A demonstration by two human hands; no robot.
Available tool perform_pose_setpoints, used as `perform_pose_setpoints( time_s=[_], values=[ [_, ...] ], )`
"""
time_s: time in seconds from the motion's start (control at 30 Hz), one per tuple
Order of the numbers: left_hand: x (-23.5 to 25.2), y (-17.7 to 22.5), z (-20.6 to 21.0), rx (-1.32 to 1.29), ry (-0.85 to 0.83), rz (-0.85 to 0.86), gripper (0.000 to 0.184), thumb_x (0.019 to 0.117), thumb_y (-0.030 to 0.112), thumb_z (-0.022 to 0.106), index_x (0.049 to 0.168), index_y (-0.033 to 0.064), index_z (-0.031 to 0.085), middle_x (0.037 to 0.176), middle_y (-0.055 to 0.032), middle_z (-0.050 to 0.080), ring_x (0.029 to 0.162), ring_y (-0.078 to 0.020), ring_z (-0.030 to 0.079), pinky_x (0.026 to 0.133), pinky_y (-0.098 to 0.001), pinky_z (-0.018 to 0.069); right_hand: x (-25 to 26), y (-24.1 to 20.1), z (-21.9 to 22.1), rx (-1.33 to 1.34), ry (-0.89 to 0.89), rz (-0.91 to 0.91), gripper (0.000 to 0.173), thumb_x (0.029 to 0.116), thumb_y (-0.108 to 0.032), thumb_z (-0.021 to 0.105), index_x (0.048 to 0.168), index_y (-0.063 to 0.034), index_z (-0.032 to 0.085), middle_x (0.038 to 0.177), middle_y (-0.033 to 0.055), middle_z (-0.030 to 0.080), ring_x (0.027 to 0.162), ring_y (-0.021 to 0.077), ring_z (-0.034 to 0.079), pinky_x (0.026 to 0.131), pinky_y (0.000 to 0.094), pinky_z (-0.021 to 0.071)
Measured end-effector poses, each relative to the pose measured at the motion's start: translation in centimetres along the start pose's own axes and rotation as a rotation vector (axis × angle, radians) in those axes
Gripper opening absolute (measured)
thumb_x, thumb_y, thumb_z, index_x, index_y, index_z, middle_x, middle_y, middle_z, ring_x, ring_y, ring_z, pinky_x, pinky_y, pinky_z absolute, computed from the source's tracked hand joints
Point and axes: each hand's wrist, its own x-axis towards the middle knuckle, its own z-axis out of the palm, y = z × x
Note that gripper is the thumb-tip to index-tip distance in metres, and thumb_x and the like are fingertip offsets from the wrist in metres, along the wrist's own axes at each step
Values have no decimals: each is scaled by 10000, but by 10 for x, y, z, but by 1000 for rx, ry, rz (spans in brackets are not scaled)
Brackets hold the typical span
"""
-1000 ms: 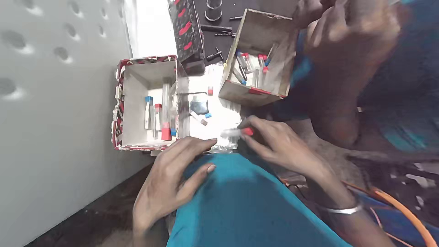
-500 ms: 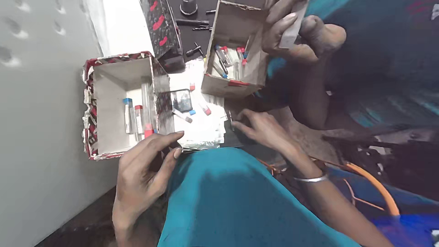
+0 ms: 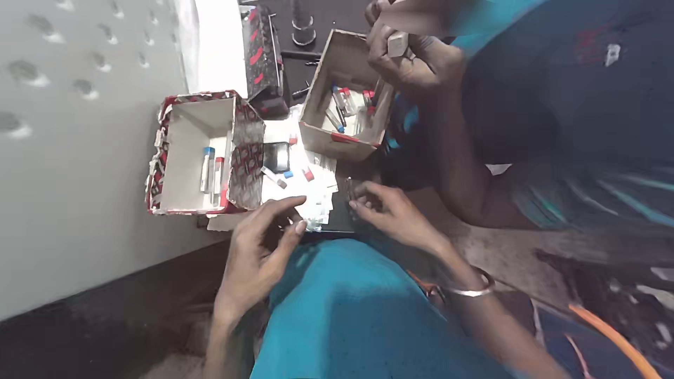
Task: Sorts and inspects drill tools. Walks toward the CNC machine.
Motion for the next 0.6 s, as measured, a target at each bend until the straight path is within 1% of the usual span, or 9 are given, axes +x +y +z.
perform_pose_setpoints(
  time_s=[0.07, 0.13, 0.2, 0.23, 0.3, 0.33, 0.43, 0.53, 0.6],
  values=[
    [5, 5, 30, -93, -13, -72, 445, 1031, 319, 606, 1363, 23, 602, 1163, -71, 688, 974, -140, 680, 742, -276, 597, -13, -10, -2, 98, 39, -260, 244, 1004, -222, 636, 1132, -18, 671, 972, 30, 720, 813, 18, 689, 720, 191, 599],
    [6, 14, 53, -217, -46, -67, 533, 1008, 365, 642, 1387, -6, 579, 1295, -115, 638, 1114, -189, 659, 848, -315, 608, -23, -20, -3, 99, 75, -450, 237, 997, -199, 657, 1116, 4, 677, 990, 49, 722, 847, 9, 689, 743, 167, 600],
    [7, 25, 69, -297, -50, 28, 487, 995, 290, 677, 1329, -59, 611, 1322, -151, 621, 1165, -195, 643, 948, -334, 594, -31, -28, -6, 34, 121, -571, 249, 998, -226, 667, 1095, 2, 685, 1008, 72, 729, 886, 26, 691, 778, 176, 591],
    [7, 29, 75, -300, -34, 91, 421, 994, 233, 682, 1286, -67, 642, 1308, -158, 630, 1160, -186, 645, 965, -327, 587, -35, -31, -8, 4, 143, -610, 253, 995, -234, 667, 1080, 4, 685, 1006, 86, 729, 899, 42, 693, 791, 186, 586],
    [5, 35, 81, -277, 10, 206, 292, 989, 131, 674, 1219, -48, 693, 1276, -161, 653, 1142, -175, 653, 976, -320, 577, -43, -37, -10, -38, 179, -670, 243, 994, -221, 658, 1054, 13, 683, 997, 106, 722, 903, 68, 698, 797, 203, 592],
    [3, 38, 81, -276, 23, 248, 259, 987, 104, 671, 1202, -35, 707, 1272, -163, 657, 1140, -175, 656, 986, -324, 575, -47, -40, -9, -51, 196, -690, 238, 998, -216, 654, 1044, 15, 680, 992, 109, 714, 902, 71, 695, 794, 201, 591],
    [-1, 45, 79, -297, 21, 320, 232, 987, 101, 672, 1187, -5, 725, 1269, -155, 659, 1117, -162, 654, 973, -307, 568, -58, -50, -6, -78, 251, -728, 237, 1002, -212, 660, 1043, 20, 679, 982, 105, 698, 902, 70, 681, 787, 190, 584],
    [-2, 47, 73, -336, -42, 373, 232, 996, 110, 659, 1190, 1, 724, 1269, -150, 658, 1135, -160, 648, 987, -311, 563, -73, -58, 4, -105, 330, -718, 232, 1001, -200, 660, 1077, 19, 675, 1011, 101, 700, 938, 61, 680, 825, 186, 581],
    [-2, 47, 69, -363, -88, 400, 231, 992, 115, 667, 1190, 13, 727, 1264, -146, 660, 1126, -153, 649, 978, -304, 564, -83, -63, 11, -128, 389, -691, 227, 1003, -195, 653, 1088, 14, 669, 1020, 100, 696, 946, 58, 676, 829, 184, 579]
  ],
)
